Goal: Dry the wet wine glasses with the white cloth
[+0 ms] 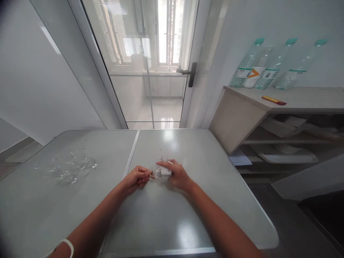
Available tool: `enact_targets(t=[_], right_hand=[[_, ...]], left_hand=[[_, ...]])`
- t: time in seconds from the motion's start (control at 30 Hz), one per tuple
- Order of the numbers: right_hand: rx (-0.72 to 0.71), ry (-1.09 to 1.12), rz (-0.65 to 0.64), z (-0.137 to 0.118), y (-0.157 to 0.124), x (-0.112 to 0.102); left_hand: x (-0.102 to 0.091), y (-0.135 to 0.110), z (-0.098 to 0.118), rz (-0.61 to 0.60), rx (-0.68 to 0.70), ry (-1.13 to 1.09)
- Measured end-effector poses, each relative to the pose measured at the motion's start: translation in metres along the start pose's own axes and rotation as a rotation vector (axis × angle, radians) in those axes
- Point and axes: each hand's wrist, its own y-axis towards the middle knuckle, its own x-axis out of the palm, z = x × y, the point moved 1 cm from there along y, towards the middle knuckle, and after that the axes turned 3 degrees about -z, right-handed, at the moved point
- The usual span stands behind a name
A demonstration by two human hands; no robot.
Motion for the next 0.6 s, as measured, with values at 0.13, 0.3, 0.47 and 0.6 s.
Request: enact_targets(t=[0.13, 0.3, 0.47, 0.6], right_hand=[[0.29, 0.387, 0.023, -0.01, 0.005, 0.001], [0.424, 0.595, 0.285, -0.006, 0.011, 0.0], [0.349, 0.536, 0.439, 0.003, 0.007, -0.025], [0.345, 0.603, -0.17, -0.003, 0.004, -0.033]], left_hand=[[0.009, -0.004, -0.001, 0.167, 0.243, 0.316], [0.019, -0.006, 0.0, 0.478, 0.537, 0.768], [0.019, -0.008, 0.008, 0.232, 0.391, 0.575], [0.019, -0.013, 0.014, 0.048, 0.382, 0.523]])
